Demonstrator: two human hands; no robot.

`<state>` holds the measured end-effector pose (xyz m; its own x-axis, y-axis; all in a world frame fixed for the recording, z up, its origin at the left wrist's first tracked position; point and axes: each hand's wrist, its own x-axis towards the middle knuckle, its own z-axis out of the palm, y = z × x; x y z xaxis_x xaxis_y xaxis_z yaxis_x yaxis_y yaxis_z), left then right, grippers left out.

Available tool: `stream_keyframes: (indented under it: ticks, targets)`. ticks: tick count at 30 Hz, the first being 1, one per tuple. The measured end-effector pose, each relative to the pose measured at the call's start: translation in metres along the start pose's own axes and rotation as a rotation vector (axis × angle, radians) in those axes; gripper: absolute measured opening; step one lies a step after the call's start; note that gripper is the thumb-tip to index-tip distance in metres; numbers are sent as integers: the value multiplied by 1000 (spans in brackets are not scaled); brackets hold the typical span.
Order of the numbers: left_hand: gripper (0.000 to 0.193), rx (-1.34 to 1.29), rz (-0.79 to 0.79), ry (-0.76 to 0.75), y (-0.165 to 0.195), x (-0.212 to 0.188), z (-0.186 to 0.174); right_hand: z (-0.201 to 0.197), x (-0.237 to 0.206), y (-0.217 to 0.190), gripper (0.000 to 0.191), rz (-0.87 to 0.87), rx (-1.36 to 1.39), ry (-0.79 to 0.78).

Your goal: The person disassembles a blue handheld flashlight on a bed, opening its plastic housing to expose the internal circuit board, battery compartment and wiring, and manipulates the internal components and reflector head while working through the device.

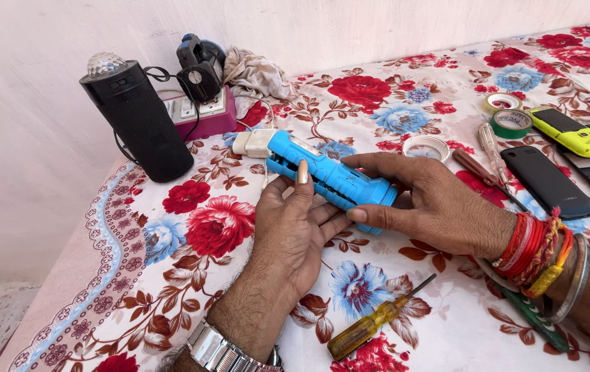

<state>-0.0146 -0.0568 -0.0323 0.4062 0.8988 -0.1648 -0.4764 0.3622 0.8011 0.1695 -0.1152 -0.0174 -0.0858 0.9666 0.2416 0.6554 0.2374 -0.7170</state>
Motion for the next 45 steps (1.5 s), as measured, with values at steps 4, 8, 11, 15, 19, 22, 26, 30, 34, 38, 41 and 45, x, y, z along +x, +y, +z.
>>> stream_keyframes:
  ticks: [4, 8, 11, 15, 19, 22, 26, 30, 34, 38, 41, 45]
  targets:
    - [63, 0, 9, 81, 2, 0, 1, -2, 0, -7, 71, -14, 132, -39]
    - [59, 63, 45, 61, 0, 2, -2, -8, 2, -6, 72, 147, 235, -71]
    - [53, 76, 74, 43, -1, 6, -6, -9, 3, 0, 71, 154, 322, -117]
    - [48, 45, 93, 27, -4, 7, -9, -7, 5, 7, 71, 111, 363, -140]
    - [50, -7, 113, 25, -6, 7, -10, -5, 5, 10, 68, 143, 197, -144]
    - [51, -24, 98, 4, -4, 9, -11, -8, 10, 12, 70, 136, 182, -151]
    - [49, -30, 87, -34, 0, 10, -14, -12, 14, 14, 72, 97, 271, -194]
    - [37, 234, 365, -175, 5, 8, -16, -16, 13, 15, 67, 129, 38, -194]
    - [35, 285, 362, -159, 8, 5, -14, -14, 14, 16, 65, -95, 35, -120]
    - [42, 410, 416, -215, 11, 3, -14, -7, 21, 21, 59, -209, -21, -85]
    - [46, 624, 398, -250, 20, 0, -20, -6, 22, 26, 56, -217, -85, -74]
    - [55, 623, 401, -400, 26, -10, -31, -6, 24, 26, 59, -288, -84, -84]
